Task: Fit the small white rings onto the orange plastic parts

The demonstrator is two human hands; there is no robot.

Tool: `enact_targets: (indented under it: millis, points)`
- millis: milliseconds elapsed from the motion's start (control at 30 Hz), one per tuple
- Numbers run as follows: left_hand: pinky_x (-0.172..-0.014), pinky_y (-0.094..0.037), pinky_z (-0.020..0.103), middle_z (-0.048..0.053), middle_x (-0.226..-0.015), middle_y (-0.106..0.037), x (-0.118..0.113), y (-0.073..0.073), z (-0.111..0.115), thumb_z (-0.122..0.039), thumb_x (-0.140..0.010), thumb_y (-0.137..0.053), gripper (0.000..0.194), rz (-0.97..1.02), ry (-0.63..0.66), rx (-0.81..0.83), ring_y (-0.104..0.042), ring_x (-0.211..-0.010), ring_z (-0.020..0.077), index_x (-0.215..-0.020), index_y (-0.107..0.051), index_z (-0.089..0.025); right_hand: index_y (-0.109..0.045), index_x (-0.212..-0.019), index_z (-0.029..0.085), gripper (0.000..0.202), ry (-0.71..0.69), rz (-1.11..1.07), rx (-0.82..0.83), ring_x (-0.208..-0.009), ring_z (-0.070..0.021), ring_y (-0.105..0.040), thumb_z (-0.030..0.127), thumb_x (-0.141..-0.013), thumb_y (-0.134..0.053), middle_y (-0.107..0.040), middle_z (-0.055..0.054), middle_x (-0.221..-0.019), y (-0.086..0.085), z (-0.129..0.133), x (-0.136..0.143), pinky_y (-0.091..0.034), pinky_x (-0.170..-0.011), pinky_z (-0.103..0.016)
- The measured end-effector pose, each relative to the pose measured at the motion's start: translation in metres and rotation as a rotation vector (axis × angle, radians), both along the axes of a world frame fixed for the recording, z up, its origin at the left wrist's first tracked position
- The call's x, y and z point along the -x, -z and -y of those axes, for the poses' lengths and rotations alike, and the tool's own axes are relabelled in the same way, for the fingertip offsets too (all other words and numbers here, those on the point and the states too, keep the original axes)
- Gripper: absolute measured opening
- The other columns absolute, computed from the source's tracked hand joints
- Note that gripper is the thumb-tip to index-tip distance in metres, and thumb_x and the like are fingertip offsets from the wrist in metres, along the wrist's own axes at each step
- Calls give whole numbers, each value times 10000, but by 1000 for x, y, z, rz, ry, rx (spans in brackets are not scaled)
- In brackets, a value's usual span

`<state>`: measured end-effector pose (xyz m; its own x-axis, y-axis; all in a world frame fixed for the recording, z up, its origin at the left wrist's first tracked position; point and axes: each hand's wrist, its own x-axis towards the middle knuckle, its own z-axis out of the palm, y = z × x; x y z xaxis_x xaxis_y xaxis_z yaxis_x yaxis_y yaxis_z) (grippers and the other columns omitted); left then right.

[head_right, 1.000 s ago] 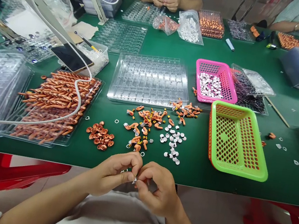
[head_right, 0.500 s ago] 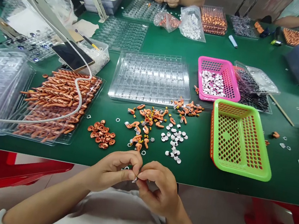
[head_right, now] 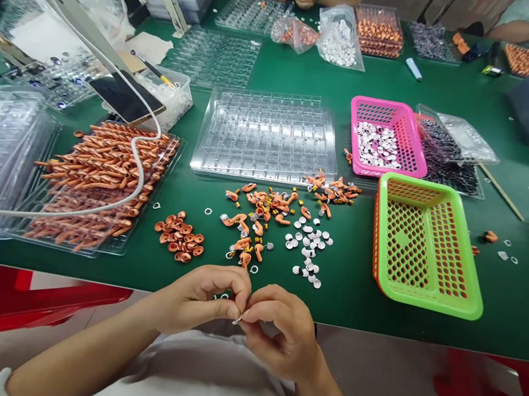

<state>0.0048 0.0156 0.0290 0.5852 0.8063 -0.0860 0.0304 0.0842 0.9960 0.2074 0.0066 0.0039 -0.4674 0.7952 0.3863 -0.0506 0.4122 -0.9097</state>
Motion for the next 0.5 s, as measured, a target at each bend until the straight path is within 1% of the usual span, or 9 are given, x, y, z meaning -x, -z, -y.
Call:
enact_targets:
  millis: [167,400,500]
  points:
    - [-717,-426,252,23,-801,-574,-1,1,1,-277,-936,-568,179,-24,16,0,-520,-745,134,-822,-626,-153,-606,-982,246,250,13,14,-20,-721,-141,-627,46,-833,-594,-650,-32,-855,-1,0,0,-523,-624,-254]
    - [-718,-422,251,29,-821,-557,0,1,3,-277,-959,-516,201,-83,36,-69,-507,-746,134,-807,-580,-162,-602,-992,245,257,24,25,-43,-730,-145,-634,44,-833,-588,-657,-40,-873,2,2,0,-532,-631,-257]
    - [-727,-421,252,29,-825,-553,0,2,5,-279,-966,-503,203,-98,24,-98,-506,-758,137,-809,-568,-168,-602,-997,244,270,30,22,-60,-731,-145,-630,35,-826,-589,-653,-41,-875,2,3,0,-528,-631,-259]
